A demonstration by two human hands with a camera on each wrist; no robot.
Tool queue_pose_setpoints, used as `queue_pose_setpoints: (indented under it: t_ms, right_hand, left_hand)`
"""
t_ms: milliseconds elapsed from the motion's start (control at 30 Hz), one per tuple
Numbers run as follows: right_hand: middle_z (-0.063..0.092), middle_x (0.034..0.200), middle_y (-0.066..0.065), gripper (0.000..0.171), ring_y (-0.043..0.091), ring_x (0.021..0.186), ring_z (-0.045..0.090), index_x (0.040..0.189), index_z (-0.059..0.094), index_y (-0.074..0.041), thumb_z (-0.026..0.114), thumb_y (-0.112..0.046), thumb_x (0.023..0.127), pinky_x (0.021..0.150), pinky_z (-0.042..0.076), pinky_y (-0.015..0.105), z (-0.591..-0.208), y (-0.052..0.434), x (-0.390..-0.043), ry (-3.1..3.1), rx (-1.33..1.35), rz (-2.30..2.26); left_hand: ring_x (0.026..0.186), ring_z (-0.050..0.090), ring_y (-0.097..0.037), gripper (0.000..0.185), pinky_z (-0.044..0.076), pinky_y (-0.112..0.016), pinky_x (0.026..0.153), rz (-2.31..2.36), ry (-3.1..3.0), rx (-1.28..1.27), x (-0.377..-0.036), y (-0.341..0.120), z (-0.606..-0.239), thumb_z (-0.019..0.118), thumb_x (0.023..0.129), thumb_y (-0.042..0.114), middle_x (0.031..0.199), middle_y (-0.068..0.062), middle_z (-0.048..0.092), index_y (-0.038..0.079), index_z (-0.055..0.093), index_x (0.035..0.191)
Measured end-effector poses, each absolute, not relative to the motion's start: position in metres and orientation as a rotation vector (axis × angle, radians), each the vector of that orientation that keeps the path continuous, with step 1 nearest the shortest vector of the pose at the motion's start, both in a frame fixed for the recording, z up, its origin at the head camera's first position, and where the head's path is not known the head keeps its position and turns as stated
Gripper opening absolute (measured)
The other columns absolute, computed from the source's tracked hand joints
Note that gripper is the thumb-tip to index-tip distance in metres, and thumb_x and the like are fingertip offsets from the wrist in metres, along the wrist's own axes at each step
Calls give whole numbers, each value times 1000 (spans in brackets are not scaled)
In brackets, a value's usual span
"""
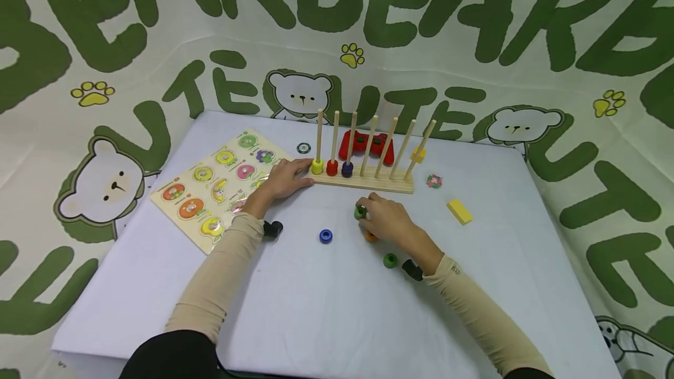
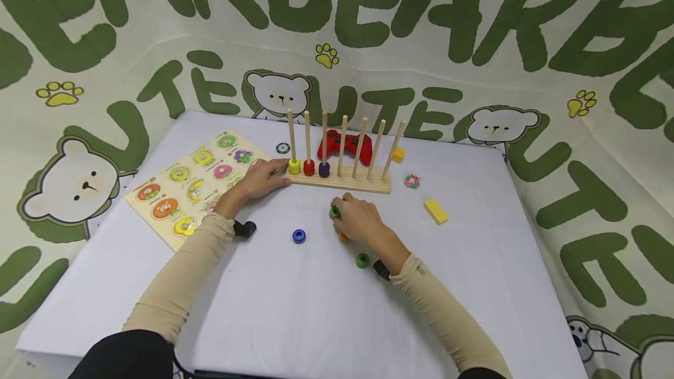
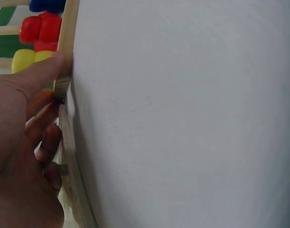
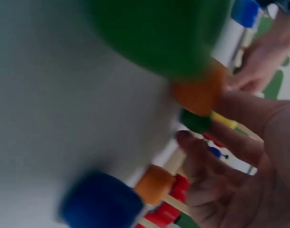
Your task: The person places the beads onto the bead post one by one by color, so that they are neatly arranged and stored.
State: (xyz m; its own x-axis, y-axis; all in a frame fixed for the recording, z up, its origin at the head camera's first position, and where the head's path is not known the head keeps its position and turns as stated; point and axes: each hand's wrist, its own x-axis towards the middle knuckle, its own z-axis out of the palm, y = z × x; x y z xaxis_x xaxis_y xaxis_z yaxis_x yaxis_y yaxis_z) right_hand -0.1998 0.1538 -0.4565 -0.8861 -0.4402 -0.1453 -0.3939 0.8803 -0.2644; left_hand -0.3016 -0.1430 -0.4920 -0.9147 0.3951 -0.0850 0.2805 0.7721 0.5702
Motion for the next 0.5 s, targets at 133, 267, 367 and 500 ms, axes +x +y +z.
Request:
queue_pose_setpoints:
  t_ms: [133, 267, 367, 500]
  right_hand:
    - [72, 117, 6, 35, 15, 75, 58, 130, 72, -13, 79, -23, 98, 60, 49, 32, -463, 154, -197, 2875, -649, -369]
    - [71, 113, 5, 32, 15, 74, 58, 127, 73, -13, 80, -20, 96, 57, 46, 29, -455, 156, -197, 2914, -662, -460]
    - [70, 112, 6, 32, 18, 72, 61, 126, 75, -12, 81, -17, 96, 54, 45, 28, -439, 160, -201, 2986, -698, -590]
    - [70, 114, 11, 31, 21, 66, 57, 126, 75, -9, 82, -16, 96, 51, 43, 30, -407, 166, -212, 3134, -753, -799]
  left_hand:
    - [137, 45, -39, 68, 30, -56, 115, 854, 2766, 536, -300, -144, -491, 64, 106, 37, 170, -13, 42, 11, 42, 165]
    - [136, 44, -39, 68, 30, -56, 115, 850, 2764, 531, -300, -144, -492, 63, 106, 38, 170, -13, 41, 11, 41, 165]
    - [136, 45, -39, 68, 31, -56, 115, 840, 2765, 529, -300, -144, -493, 63, 106, 38, 170, -13, 42, 11, 41, 165]
    - [133, 46, -38, 67, 32, -55, 113, 844, 2775, 538, -301, -143, -494, 65, 106, 37, 169, -14, 42, 11, 43, 165]
